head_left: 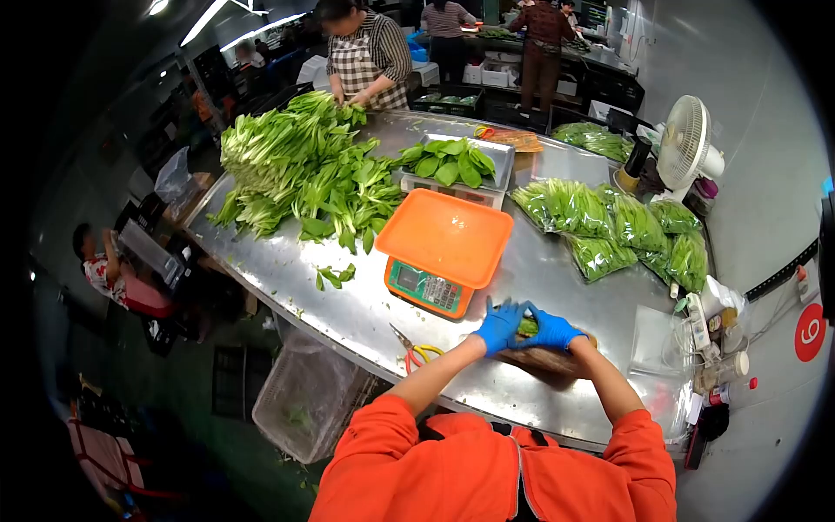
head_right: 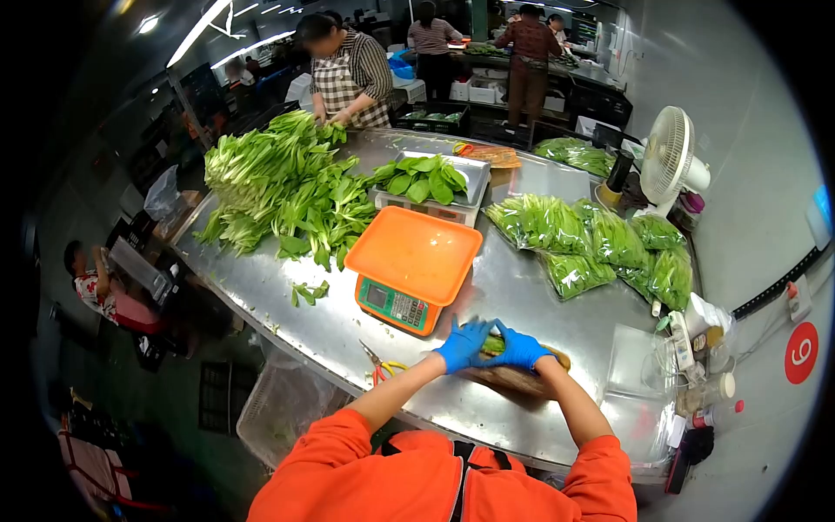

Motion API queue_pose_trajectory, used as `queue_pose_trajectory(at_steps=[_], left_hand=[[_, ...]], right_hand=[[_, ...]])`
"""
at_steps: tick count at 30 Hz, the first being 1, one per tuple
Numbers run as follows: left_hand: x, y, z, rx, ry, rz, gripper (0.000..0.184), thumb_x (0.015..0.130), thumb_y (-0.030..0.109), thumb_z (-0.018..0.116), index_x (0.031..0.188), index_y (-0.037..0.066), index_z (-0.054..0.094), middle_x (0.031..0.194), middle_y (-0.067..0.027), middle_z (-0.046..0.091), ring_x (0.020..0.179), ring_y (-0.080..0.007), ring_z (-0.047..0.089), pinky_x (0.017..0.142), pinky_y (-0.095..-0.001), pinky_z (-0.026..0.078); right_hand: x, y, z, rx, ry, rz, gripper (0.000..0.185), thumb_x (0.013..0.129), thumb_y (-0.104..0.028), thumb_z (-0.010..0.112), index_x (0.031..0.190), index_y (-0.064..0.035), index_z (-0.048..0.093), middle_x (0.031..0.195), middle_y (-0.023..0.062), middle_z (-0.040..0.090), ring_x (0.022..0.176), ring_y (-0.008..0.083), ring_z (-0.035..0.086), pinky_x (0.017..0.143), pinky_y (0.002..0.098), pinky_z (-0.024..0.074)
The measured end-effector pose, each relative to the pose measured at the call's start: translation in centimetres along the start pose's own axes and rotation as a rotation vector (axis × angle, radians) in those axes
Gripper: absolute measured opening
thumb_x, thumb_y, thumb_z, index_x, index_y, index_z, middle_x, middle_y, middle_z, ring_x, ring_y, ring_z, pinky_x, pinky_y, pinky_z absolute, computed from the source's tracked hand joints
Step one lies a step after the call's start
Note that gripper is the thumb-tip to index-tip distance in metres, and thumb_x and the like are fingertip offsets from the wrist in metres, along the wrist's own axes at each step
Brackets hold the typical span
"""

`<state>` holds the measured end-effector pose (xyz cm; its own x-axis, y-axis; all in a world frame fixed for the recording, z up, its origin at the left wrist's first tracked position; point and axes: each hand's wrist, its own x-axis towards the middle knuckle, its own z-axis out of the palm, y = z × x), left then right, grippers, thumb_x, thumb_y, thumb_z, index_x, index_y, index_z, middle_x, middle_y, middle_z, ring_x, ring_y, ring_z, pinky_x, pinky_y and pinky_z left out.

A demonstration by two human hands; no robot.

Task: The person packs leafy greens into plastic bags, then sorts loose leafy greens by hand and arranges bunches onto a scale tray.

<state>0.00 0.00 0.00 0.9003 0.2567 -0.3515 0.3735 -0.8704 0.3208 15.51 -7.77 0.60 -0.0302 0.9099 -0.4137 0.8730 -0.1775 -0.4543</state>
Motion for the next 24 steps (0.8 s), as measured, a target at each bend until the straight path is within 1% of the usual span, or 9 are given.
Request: queue_pose_trajectory(at_steps=[2, 5, 6, 9, 11, 14, 19, 22, 24], left_hand=[[-1.7, 0.2, -0.2, 0.051, 0.845, -0.022, 0.065, 0.064, 0.027, 0.066, 0.117, 0.004, 0.037, 0.117, -0.0156, 0.038, 0.108, -0.0278, 0.041, 0.090, -0.0529, 0.027], [-3.7, -0.4, 5.4, -0.610, 1.029, -0.073, 0.062, 0.065, 0.023, 0.067, 0.115, 0.003, 0.036, 0.110, -0.0159, 0.042, 0.100, -0.0279, 0.044, 0.084, -0.0402, 0.038], [-2.9, -0.3, 7.8, -0.651, 0.941, -0.175, 0.066, 0.066, 0.024, 0.067, 0.117, 0.002, 0.032, 0.108, -0.0152, 0.044, 0.097, -0.0266, 0.046, 0.079, -0.0323, 0.041], [-1.5, 1.0, 9.6, -1.189, 0.598, -0.295, 0.078, 0.070, 0.031, 0.064, 0.125, -0.003, 0.020, 0.115, -0.0202, 0.039, 0.093, -0.0270, 0.048, 0.080, -0.0347, 0.040], [0.3, 2.3, 9.1, -1.479, 0.617, -0.022, 0.082, 0.073, 0.030, 0.061, 0.128, -0.003, 0.009, 0.125, -0.0222, 0.028, 0.108, -0.0294, 0.038, 0.090, -0.0344, 0.033], [3.7, 2.5, 12.3, -1.345, 0.737, -0.024, 0.082, 0.075, 0.024, 0.058, 0.130, 0.001, 0.002, 0.135, -0.0206, 0.002, 0.124, -0.0300, 0.009, 0.101, -0.0322, 0.010], [1.7, 4.4, 6.2, -1.326, 0.690, 0.048, 0.077, 0.077, 0.017, 0.054, 0.132, 0.006, 0.001, 0.136, -0.0148, 0.005, 0.123, -0.0261, 0.015, 0.100, -0.0308, 0.015], [1.4, 7.3, 3.9, -1.355, 0.673, 0.181, 0.078, 0.077, 0.007, 0.052, 0.132, 0.008, -0.003, 0.137, -0.0108, 0.002, 0.124, -0.0222, 0.012, 0.099, -0.0300, 0.017], [1.0, 10.1, 3.0, -1.368, 0.687, 0.267, 0.081, 0.075, 0.005, 0.054, 0.132, 0.008, -0.003, 0.138, -0.0104, 0.000, 0.125, -0.0218, 0.011, 0.100, -0.0301, 0.016]], right_hand=[[0.2, 0.8, -0.7, 0.271, 0.095, 0.101, 0.088, 0.068, -0.048, 0.060, 0.131, -0.0094, 0.014, 0.128, 0.0172, 0.032, 0.117, 0.0301, 0.033, 0.096, 0.0331, 0.0255], [1.1, 2.5, 1.3, 0.469, 0.200, 0.154, 0.085, 0.070, -0.050, 0.056, 0.132, -0.0110, 0.014, 0.128, 0.0175, 0.031, 0.117, 0.0301, 0.031, 0.096, 0.0332, 0.0257], [1.3, 2.9, 1.1, 0.472, 0.242, 0.144, 0.083, 0.071, -0.050, 0.055, 0.132, -0.0121, 0.014, 0.128, 0.0177, 0.031, 0.118, 0.0301, 0.031, 0.096, 0.0334, 0.0256], [0.8, 0.8, 0.5, 0.527, 0.253, 0.242, 0.082, 0.072, -0.052, 0.051, 0.132, -0.0149, 0.011, 0.126, 0.0183, 0.033, 0.113, 0.0329, 0.037, 0.093, 0.0344, 0.0289], [0.3, 0.4, 0.9, 0.521, 0.350, 0.269, 0.078, 0.074, -0.050, 0.049, 0.132, -0.0142, 0.011, 0.125, 0.0184, 0.034, 0.111, 0.0351, 0.038, 0.091, 0.0354, 0.0307], [0.4, 0.1, 2.7, 0.554, 0.453, 0.346, 0.071, 0.077, -0.045, 0.046, 0.132, -0.0206, 0.009, 0.115, 0.0253, 0.042, 0.107, 0.0383, 0.041, 0.088, 0.0372, 0.0332], [-0.6, -0.8, 2.2, 0.603, 0.686, 0.363, 0.071, 0.078, -0.044, 0.046, 0.132, -0.0223, 0.006, 0.115, 0.0258, 0.042, 0.105, 0.0390, 0.042, 0.085, 0.0379, 0.0367], [-4.8, -2.6, 0.3, 0.632, 0.754, 0.254, 0.089, 0.066, -0.048, 0.060, 0.132, -0.0242, 0.005, 0.126, 0.0228, 0.027, 0.107, 0.0386, 0.040, 0.089, 0.0368, 0.0354], [-8.2, -2.6, -0.8, 0.634, 0.813, 0.194, 0.095, 0.062, -0.041, 0.066, 0.133, -0.0216, 0.006, 0.125, 0.0201, 0.030, 0.110, 0.0350, 0.038, 0.091, 0.0351, 0.0332]])
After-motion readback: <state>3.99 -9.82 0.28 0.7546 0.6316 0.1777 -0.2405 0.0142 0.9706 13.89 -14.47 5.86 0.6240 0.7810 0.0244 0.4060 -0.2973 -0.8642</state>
